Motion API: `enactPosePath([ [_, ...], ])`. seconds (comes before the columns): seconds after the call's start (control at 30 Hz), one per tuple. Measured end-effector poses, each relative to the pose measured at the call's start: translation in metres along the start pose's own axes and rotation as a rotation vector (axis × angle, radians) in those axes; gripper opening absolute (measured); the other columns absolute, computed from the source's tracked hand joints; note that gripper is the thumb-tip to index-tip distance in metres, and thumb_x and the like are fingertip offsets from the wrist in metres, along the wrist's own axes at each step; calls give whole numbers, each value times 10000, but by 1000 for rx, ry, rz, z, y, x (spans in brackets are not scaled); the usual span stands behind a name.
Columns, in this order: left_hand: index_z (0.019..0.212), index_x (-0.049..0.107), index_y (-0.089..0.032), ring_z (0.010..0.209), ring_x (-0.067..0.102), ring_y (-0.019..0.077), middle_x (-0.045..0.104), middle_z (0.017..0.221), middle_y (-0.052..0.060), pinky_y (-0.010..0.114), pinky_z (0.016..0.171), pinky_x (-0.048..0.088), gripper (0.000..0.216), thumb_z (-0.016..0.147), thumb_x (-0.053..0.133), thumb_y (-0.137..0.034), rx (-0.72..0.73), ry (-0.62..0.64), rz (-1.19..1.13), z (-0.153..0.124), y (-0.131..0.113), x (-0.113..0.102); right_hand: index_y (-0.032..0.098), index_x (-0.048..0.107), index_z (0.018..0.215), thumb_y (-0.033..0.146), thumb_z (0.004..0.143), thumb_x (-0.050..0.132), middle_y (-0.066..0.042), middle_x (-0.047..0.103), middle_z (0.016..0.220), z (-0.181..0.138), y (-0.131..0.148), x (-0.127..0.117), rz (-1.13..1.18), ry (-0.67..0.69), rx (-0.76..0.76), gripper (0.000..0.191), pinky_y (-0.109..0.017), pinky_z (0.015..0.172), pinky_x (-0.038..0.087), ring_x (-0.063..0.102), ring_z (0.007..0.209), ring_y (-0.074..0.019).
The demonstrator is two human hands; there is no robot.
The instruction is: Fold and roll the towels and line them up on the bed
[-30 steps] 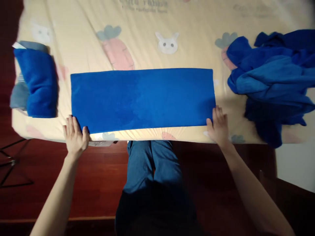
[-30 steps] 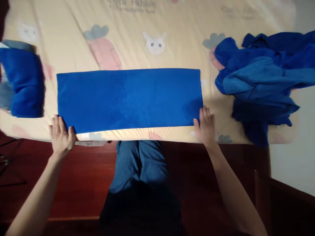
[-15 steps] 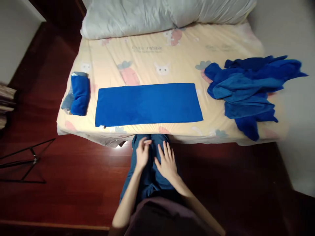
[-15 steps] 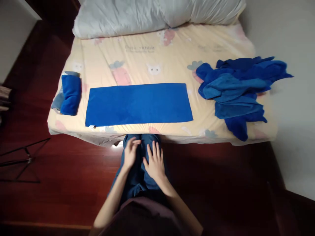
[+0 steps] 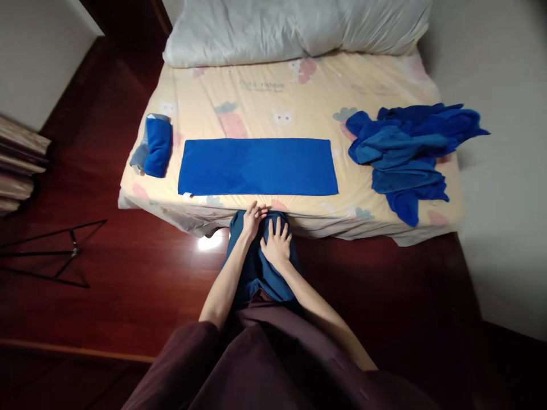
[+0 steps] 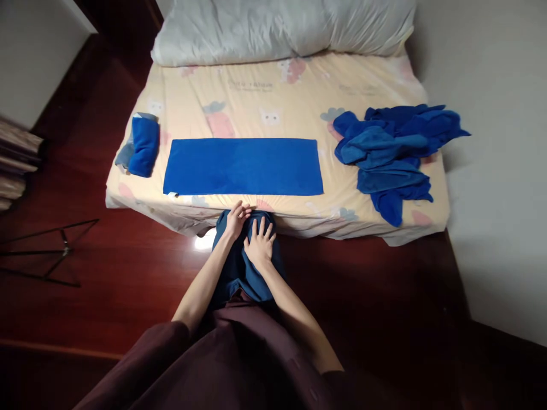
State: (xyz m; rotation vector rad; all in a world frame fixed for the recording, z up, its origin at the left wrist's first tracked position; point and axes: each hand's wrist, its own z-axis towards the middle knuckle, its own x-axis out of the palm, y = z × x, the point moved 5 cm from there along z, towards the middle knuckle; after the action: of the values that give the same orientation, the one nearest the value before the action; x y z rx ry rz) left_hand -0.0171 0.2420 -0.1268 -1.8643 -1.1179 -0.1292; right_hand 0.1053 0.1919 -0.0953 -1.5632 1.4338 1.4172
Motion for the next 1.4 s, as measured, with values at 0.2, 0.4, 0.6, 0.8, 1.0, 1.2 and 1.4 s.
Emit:
enactPosePath([
  [0.2, 1334, 630, -185, 1342, 640, 219, 602, 1517, 126, 342, 1086, 554, 347, 1000, 551, -141, -60, 115, -358, 16, -2, 24, 103, 231, 1687, 361, 995, 503, -244, 58, 1749, 1, 4, -9, 5, 30, -5, 787, -729, 1198, 287, 211, 1585, -513],
  [0.4, 1164, 698, -156, 1450, 542, 213, 532, 1596, 94, 355, 1204, 470, 288, 1078, 434, -232, -65, 129, -421, 30, -7, 40, 138, 276, 1683, 381, 972, 516, -209, 114, 1754, -3, -1, -11, 1, -4, 0, 789, -687, 1200, 326, 245, 1583, -494],
  [0.6, 1020, 680, -148, 1460, 530, 205, 524, 1600, 111, 342, 1229, 432, 324, 1098, 385, -256, -86, 117, -476, 40, -6, 42, 424, 624, 1463, 518, 960, 503, -66, 608, 1524, 28, -24, -41, 156, -33, -87, 526, -555, 998, 553, 638, 1291, -416],
  [0.8, 887, 657, -172, 1460, 532, 226, 620, 1510, 90, 410, 1252, 422, 305, 1074, 434, -261, -101, 125, -504, 47, -3, 39, 249, 778, 923, 352, 1044, 432, -74, 778, 931, 198, -24, -132, 316, -107, -237, 380, -405, 908, 572, 730, 905, -257],
  [1.0, 1010, 734, -221, 1526, 444, 228, 564, 1571, 17, 416, 1274, 405, 379, 1089, 384, -343, -77, 151, -475, 52, -8, 44, 160, 725, 1198, 223, 981, 643, -122, 734, 1229, 390, 26, -147, 319, -170, -286, 240, -515, 1138, 484, 659, 1224, -308],
  [1.2, 1170, 759, -259, 1561, 380, 222, 536, 1591, -34, 401, 1279, 414, 414, 1086, 361, -338, -97, 115, -416, 60, -4, 44, 109, 640, 1295, 198, 997, 690, -142, 572, 1494, 450, 51, -113, 89, -19, -196, 315, -505, 1201, 420, 584, 1348, -299],
  [1.4, 1155, 769, -262, 1546, 403, 205, 579, 1551, -35, 386, 1274, 418, 441, 1097, 338, -340, -105, 58, -429, 64, 2, 43, 114, 638, 1008, 272, 944, 780, -54, 670, 1114, 466, 43, -116, 248, -27, -125, 222, -458, 1092, 543, 678, 1042, -158],
])
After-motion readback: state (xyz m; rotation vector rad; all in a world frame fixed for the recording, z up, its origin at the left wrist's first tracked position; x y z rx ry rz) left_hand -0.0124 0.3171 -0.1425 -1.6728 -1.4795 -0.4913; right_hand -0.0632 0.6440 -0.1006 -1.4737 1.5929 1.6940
